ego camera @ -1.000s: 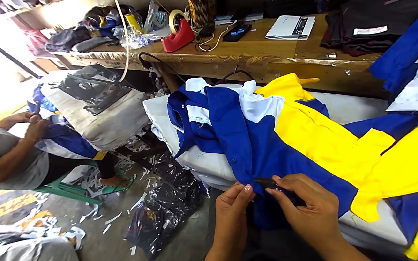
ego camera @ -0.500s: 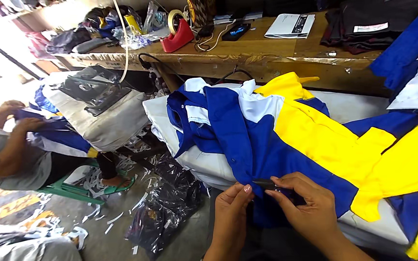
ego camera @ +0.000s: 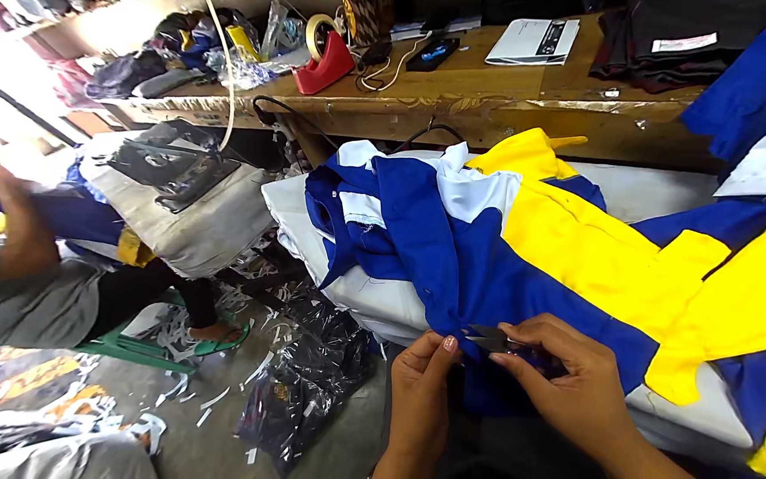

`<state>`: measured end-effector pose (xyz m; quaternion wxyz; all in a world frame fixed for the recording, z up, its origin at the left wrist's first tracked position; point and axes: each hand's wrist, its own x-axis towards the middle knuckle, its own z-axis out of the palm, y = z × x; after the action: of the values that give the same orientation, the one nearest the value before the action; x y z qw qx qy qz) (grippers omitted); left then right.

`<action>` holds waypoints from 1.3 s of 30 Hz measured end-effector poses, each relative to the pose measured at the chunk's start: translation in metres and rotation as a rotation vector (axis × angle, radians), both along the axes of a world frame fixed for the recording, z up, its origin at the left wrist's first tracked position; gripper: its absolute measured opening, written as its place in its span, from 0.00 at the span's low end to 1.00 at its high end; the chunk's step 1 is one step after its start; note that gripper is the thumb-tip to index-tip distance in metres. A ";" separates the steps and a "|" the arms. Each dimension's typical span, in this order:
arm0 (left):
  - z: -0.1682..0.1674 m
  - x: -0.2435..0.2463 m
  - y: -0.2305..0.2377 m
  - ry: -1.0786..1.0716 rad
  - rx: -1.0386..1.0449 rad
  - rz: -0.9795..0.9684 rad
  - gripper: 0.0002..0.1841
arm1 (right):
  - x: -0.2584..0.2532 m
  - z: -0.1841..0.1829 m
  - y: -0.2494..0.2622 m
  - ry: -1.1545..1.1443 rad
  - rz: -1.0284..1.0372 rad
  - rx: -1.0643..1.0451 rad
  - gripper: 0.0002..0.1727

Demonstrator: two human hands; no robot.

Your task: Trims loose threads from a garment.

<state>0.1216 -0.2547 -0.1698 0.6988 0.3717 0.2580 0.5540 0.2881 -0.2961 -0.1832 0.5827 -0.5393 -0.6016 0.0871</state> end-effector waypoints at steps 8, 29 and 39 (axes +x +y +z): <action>-0.005 0.002 -0.001 0.076 0.100 0.041 0.07 | -0.005 -0.001 0.001 -0.143 -0.090 0.058 0.14; -0.005 -0.010 0.006 0.117 0.057 -0.073 0.10 | 0.001 0.033 0.036 0.286 0.248 -0.286 0.30; -0.027 -0.015 0.013 0.510 0.307 0.194 0.07 | -0.038 0.081 0.103 0.265 0.319 -0.216 0.07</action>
<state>0.1066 -0.2416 -0.1970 0.4913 0.5734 0.3726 0.5395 0.2504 -0.1934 -0.1022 0.5743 -0.4804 -0.5849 0.3119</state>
